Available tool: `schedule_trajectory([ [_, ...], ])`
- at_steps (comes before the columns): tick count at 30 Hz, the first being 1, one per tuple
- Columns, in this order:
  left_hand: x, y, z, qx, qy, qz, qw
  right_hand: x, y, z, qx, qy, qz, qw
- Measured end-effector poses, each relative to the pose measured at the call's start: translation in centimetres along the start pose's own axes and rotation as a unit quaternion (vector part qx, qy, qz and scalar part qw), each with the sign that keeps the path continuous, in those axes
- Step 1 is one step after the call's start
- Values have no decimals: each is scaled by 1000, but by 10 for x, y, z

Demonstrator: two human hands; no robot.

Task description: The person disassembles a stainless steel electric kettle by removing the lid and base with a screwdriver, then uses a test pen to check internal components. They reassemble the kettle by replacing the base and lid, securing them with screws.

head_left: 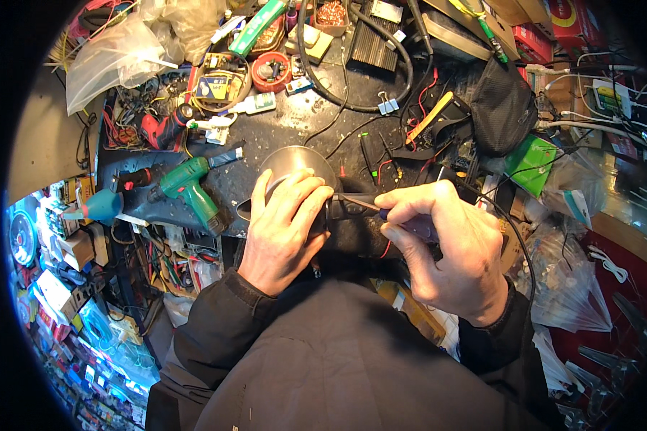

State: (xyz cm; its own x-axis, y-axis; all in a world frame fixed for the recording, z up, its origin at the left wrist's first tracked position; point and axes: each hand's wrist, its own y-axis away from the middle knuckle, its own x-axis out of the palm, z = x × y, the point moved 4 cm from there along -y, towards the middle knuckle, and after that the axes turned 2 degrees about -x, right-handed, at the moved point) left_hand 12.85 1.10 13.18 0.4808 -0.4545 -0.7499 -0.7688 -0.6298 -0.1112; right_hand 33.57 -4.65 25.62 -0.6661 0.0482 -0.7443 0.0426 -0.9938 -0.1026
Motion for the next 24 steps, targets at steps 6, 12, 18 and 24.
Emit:
schedule_trajectory([
  [6,2,1,-1,-19,2,13,1000,5,19,-10,26,-34,-48,998],
  [12,4,2,-2,-18,-9,2,1000,7,32,-15,59,-54,-57,995],
  [18,4,0,-4,-12,-21,-8,1000,10,32,-18,6,-58,-107,993],
  [24,-4,-2,-3,-22,-10,8,1000,-3,41,-11,48,-97,-152,982],
])
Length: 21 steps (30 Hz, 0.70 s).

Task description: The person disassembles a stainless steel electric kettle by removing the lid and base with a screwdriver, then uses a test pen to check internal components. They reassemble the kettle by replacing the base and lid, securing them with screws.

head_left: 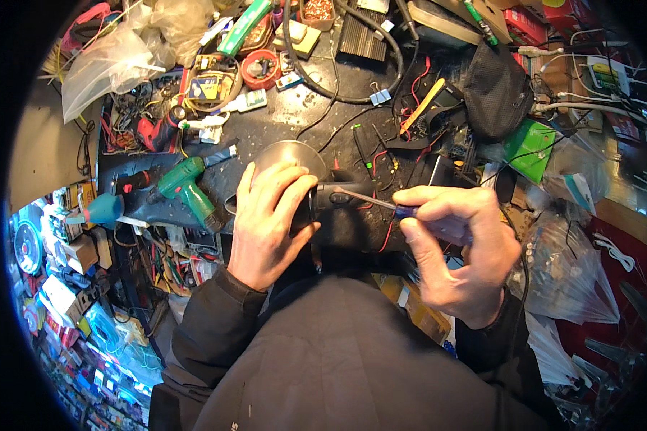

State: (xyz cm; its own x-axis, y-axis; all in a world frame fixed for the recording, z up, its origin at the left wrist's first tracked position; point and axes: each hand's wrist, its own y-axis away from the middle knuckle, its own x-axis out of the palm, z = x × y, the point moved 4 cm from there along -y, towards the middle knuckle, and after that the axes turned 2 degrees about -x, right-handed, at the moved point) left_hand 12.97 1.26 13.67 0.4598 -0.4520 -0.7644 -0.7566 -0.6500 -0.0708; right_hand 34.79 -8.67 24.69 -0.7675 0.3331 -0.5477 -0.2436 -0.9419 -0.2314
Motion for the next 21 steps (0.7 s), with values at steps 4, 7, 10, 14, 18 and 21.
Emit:
schedule_trajectory([
  [4,-5,-2,1,0,20,29,999,4,1,2,1,42,33,999],
  [7,-7,-3,2,-4,31,29,999,8,0,-4,-17,37,-10,999],
  [10,-8,-4,2,5,-4,23,1000,9,3,-8,-10,31,-18,999],
  [14,-5,-9,2,33,-21,14,999,7,9,-8,-7,29,-30,999],
  [18,-3,-11,0,49,-41,15,998,10,14,-9,-3,14,-28,999],
  [21,-4,-11,-3,49,-52,19,997,13,17,-8,-14,28,-11,999],
])
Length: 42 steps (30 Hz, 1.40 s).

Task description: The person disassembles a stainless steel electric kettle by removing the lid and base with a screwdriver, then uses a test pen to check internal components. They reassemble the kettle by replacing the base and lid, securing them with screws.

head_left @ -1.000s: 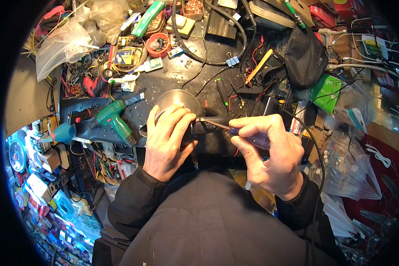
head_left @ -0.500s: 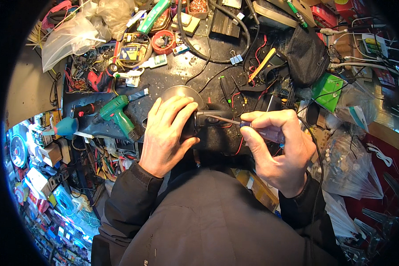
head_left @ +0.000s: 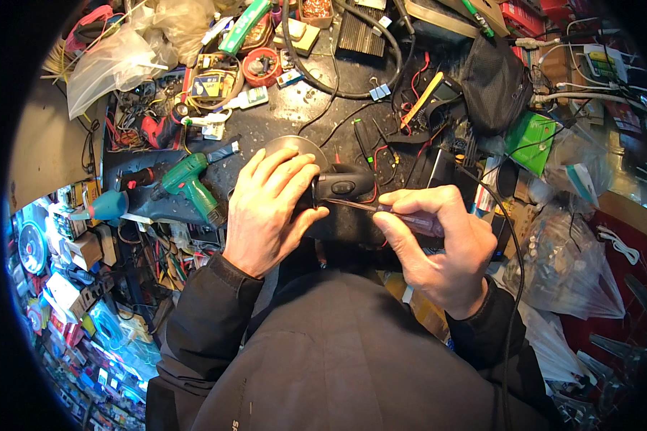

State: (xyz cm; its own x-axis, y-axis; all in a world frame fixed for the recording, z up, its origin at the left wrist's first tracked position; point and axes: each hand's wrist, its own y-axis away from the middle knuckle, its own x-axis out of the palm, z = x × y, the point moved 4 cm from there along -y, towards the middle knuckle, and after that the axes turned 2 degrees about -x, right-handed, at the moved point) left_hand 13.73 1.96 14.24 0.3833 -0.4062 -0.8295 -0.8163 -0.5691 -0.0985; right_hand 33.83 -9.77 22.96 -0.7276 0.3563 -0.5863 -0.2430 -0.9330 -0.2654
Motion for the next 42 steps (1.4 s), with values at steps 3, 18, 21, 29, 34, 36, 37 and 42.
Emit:
schedule_trajectory([
  [3,0,0,-2,-2,-3,-1,1000,0,3,4,-2,19,28,999],
  [18,6,10,4,-21,48,1,999,8,8,40,-62,106,96,988],
  [21,5,11,6,-45,75,-7,996,13,6,43,-50,106,120,986],
  [29,3,15,17,-52,98,33,993,13,-9,45,-31,109,120,986],
  [34,-2,18,19,-73,103,3,992,7,-21,33,-4,96,141,985],
  [36,-4,20,19,-90,108,3,990,4,-20,33,-21,77,128,989],
  [37,-4,21,19,-96,114,6,989,2,-19,32,-21,76,103,992],
  [42,-7,23,18,-118,113,5,987,1,-8,22,-8,62,83,995],
])
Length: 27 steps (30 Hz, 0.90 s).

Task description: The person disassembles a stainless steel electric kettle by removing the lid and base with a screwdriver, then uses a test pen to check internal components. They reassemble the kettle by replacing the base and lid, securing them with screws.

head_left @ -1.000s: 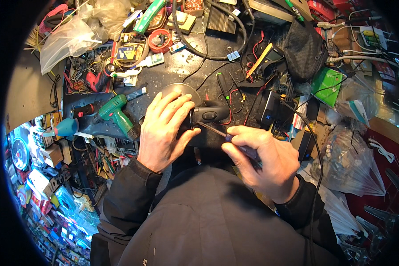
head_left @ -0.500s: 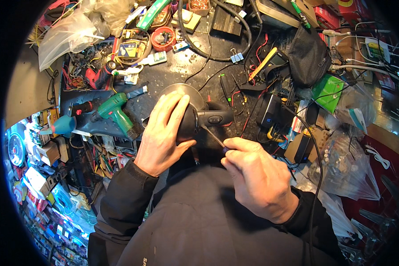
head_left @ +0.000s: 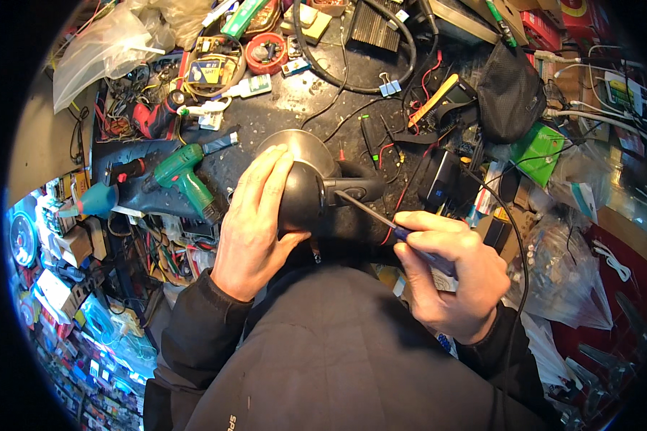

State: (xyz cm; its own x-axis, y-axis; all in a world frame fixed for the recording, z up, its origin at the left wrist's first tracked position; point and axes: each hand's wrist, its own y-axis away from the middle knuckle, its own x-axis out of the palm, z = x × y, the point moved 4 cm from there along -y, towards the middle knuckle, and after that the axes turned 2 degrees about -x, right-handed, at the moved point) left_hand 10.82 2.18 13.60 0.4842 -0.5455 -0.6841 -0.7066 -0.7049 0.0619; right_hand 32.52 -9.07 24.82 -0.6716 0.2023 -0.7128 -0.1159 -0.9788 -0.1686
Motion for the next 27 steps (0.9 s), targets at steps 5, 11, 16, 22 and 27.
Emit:
schedule_trajectory([
  [5,0,0,-1,-13,-1,-7,1000,5,-2,-3,-37,18,-6,999],
  [11,-1,0,0,-15,-12,-14,1000,4,-12,5,-23,32,-5,999],
  [16,-2,1,0,-5,-10,-19,1000,6,-21,10,-27,40,-11,999],
  [22,-5,1,-2,-7,-8,-15,1000,4,-29,14,-33,56,13,998],
  [27,-10,0,-2,8,-12,8,1000,3,-27,14,-20,58,18,998],
])
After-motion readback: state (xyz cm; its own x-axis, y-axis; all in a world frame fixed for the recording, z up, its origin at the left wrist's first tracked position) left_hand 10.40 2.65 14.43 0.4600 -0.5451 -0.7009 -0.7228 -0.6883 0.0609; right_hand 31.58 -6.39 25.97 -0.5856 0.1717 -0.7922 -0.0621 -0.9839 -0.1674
